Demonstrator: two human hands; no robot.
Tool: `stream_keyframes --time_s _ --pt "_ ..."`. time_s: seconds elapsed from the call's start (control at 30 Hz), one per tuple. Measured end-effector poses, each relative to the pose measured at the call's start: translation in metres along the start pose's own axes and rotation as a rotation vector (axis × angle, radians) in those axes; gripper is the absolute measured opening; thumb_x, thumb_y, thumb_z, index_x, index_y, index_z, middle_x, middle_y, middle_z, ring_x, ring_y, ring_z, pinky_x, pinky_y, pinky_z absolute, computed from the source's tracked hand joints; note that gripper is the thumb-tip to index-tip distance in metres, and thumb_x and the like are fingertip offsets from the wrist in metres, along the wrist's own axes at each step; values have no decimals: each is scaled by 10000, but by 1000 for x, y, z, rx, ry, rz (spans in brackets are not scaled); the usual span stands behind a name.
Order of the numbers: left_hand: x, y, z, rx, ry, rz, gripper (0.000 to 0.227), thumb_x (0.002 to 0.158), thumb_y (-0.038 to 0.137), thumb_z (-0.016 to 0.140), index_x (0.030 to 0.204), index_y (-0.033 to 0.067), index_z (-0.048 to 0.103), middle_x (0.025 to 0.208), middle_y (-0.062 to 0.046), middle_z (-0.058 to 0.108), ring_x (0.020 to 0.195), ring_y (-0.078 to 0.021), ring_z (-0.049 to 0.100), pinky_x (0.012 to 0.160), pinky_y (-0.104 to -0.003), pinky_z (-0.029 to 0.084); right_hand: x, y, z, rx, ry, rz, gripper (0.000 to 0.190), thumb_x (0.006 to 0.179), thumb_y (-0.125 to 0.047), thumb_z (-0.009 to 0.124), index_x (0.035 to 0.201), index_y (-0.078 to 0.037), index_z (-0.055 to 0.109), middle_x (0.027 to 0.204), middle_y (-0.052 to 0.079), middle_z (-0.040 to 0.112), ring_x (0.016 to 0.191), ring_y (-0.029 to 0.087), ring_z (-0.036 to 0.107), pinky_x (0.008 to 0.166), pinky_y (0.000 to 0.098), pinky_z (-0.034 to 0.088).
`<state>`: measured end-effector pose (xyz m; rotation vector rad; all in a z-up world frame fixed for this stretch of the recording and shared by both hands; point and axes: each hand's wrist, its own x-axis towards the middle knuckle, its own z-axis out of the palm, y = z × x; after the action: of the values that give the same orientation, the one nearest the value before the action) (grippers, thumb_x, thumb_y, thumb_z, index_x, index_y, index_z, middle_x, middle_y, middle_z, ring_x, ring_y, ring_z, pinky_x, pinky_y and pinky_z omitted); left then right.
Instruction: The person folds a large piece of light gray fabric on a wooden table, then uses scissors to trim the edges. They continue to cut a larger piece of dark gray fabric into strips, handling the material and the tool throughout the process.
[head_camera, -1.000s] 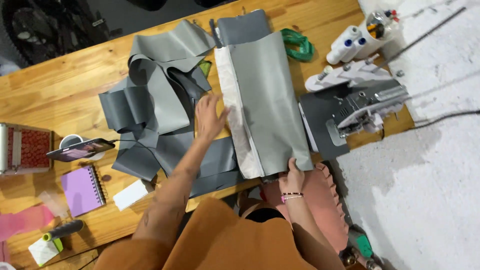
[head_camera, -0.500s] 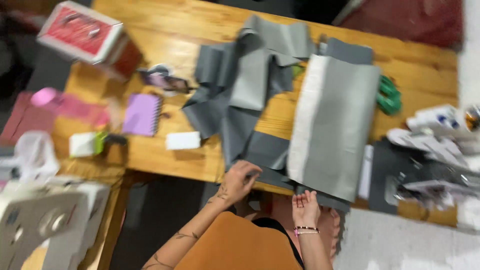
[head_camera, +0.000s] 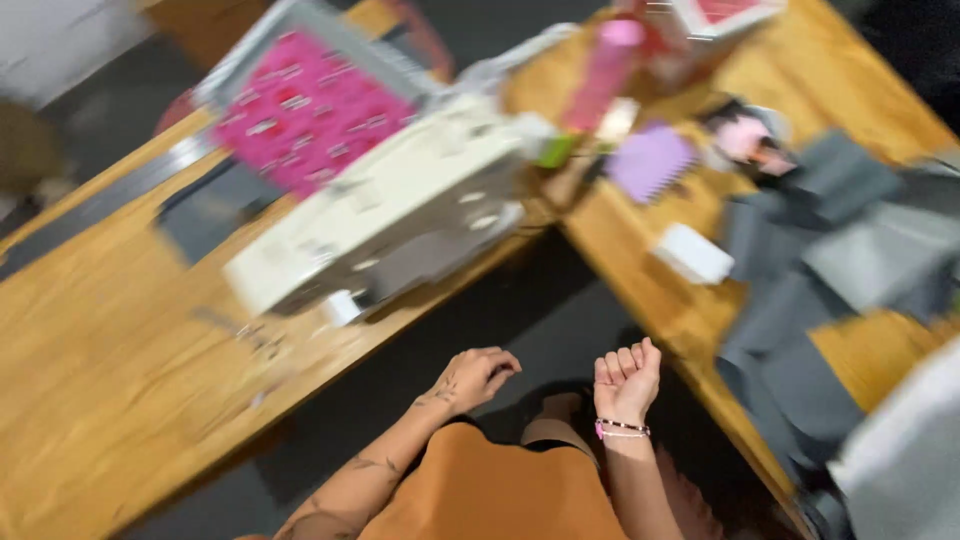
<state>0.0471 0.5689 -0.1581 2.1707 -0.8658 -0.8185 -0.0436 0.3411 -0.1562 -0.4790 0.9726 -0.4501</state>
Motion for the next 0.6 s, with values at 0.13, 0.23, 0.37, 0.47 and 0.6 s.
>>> stream_keyframes --time_s 0.13,0.23,0.37,0.47,0.6 --pt "-72 -68 -40 -47 173 -185 91 944 216 622 989 214 701 880 -28 732 870 -297 731 760 -432 599 -26 68 51 -124 -123 200 454 985 -390 551 642 -274 278 576 -131 105 455 35 133 438 179 169" --pt "-121 -118 -56 -110 408 -314 107 889 321 685 933 232 725 796 -19 742 813 -291 736 737 -434 596 -38 109 76 -214 -188 274 451 982 -370 563 642 -271 282 582 -128 100 462 48 119 443 199 167" --pt "-168 -199 -76 -263 982 -687 267 926 423 646 884 167 706 723 -139 703 773 -376 712 672 -471 540 -52 142 103 -260 -222 343 461 966 -358 590 639 -270 278 595 -124 92 468 55 118 455 208 167" --pt "-178 -254 -102 -254 1179 -871 264 907 374 686 951 118 640 805 -180 670 867 -417 678 761 -527 515 -60 151 113 -289 -214 359 464 961 -360 599 632 -269 284 596 -127 97 475 56 115 463 206 167" --pt "-172 -258 -159 -355 1047 -1129 596 857 409 802 1260 144 452 1212 -172 557 1188 -425 596 1020 -569 479 -66 151 115 -306 -203 368 453 954 -347 598 630 -265 292 595 -120 102 480 63 113 463 212 164"
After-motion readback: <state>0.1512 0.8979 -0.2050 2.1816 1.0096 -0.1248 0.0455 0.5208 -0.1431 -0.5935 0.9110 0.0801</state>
